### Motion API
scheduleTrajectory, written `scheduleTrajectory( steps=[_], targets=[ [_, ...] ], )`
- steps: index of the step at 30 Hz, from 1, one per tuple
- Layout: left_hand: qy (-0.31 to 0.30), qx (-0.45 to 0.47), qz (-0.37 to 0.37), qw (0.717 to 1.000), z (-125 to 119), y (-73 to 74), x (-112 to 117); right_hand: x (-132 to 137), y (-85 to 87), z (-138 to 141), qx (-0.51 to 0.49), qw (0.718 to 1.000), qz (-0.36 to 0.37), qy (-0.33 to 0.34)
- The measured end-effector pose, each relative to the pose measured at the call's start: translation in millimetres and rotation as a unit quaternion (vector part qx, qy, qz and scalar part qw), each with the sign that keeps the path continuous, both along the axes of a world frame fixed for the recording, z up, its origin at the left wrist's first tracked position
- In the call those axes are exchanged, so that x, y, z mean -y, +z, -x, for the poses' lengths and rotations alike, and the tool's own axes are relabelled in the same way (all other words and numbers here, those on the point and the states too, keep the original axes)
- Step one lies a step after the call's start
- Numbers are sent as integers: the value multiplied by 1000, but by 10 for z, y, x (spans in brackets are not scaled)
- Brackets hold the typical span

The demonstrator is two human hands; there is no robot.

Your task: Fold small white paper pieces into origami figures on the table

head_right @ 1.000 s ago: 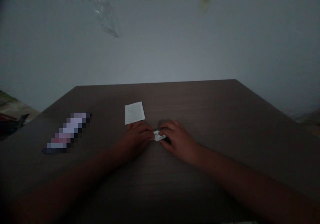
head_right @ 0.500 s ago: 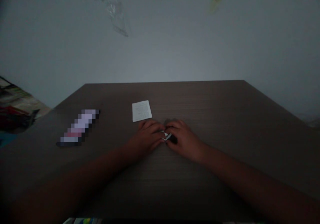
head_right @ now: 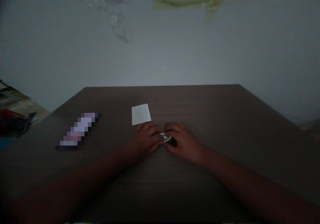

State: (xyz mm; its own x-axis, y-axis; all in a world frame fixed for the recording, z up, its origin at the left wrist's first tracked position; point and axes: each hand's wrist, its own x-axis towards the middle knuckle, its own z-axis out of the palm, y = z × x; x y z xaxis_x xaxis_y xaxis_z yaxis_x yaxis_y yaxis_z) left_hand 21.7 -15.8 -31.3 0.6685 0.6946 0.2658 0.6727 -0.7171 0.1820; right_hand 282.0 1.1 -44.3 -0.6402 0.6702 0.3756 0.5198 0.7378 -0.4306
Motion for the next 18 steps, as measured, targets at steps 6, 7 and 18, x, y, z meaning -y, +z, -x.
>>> scheduleTrajectory(
  steps=[6,7,18],
  targets=[
    [5,49,39,998,32,31,-45,-1,6,4,-17,1000,-12,6],
    [13,52,47,997,35,30,-51,-1,8,6,-18,1000,-13,4],
    [41,67,52,996,66,36,-31,1,20,24,-31,999,-26,-3]
  ],
)
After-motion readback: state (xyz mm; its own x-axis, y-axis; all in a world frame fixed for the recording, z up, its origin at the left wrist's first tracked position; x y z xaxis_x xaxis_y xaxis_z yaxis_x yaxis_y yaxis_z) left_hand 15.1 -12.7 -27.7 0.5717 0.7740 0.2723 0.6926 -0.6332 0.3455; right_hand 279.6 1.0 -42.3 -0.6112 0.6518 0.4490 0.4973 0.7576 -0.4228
